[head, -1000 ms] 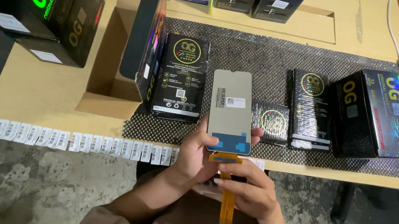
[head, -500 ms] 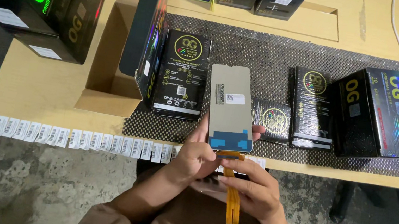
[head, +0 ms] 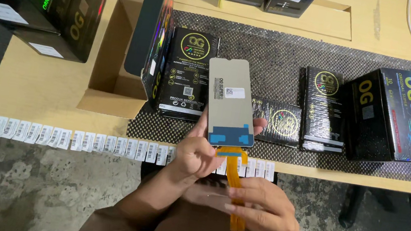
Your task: The person inspects phone screens by hand, removes protective films from some, and organizes a stack of screens. They then place the stack into a cardboard box and close the lid.
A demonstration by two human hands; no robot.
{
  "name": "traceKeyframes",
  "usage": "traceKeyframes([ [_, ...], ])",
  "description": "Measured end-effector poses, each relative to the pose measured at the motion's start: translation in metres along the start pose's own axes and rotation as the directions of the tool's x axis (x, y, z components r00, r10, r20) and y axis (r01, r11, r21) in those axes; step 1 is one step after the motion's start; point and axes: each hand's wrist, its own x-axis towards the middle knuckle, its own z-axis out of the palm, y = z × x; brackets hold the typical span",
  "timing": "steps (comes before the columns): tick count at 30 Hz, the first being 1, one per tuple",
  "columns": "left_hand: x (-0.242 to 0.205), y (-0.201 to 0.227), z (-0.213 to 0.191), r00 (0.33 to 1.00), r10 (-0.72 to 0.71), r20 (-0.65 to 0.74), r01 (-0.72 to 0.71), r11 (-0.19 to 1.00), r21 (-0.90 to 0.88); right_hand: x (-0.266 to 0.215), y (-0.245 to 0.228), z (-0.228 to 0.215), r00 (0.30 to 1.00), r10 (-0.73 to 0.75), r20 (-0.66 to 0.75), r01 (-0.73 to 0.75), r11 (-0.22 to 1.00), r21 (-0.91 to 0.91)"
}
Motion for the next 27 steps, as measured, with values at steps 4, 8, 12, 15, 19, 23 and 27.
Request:
traceKeyframes([
  [4, 0.003, -0.002, -0.002, 0.999, 0.048, 0.025, -0.048, 0.999, -0.009, 0.007, -0.009, -0.005, 0.997, -0.004, -0.074, 0.003, 1.0, -0.015],
  [8, -0.001, -0.001, -0.004, 0.997, -0.072, 0.037, 0.066, 0.989, 0.135, -0.011, 0.006, -0.021, 0.989, 0.106, -0.101, -0.11, 0.993, -0.04],
  [12, -0.01, -0.024, -0.02, 1.0, 0.011, 0.025, -0.02, 0.911, 0.413, 0.024, 0.026, -0.026, 0.963, 0.156, -0.22, -0.143, 0.987, 0.073],
  [15, -0.011, -0.026, -0.022, 0.999, -0.032, 0.026, 0.013, 0.848, 0.529, 0.033, 0.026, -0.029, 0.9, 0.417, -0.123, -0.345, 0.858, 0.381],
  [19, -0.006, -0.016, -0.014, 0.999, 0.0, -0.043, 0.023, 0.844, 0.536, 0.04, 0.02, -0.033, 0.865, 0.496, -0.076, -0.424, 0.804, 0.418],
  [23, -0.009, -0.009, 0.014, 0.996, 0.049, -0.068, -0.001, 0.817, 0.576, 0.048, 0.012, -0.027, 0.871, 0.458, -0.177, -0.385, 0.861, 0.333],
  [27, -0.013, -0.011, 0.024, 0.996, 0.067, -0.06, -0.028, 0.86, 0.509, 0.017, 0.033, -0.014, 0.886, 0.362, -0.291, -0.343, 0.932, 0.115],
])
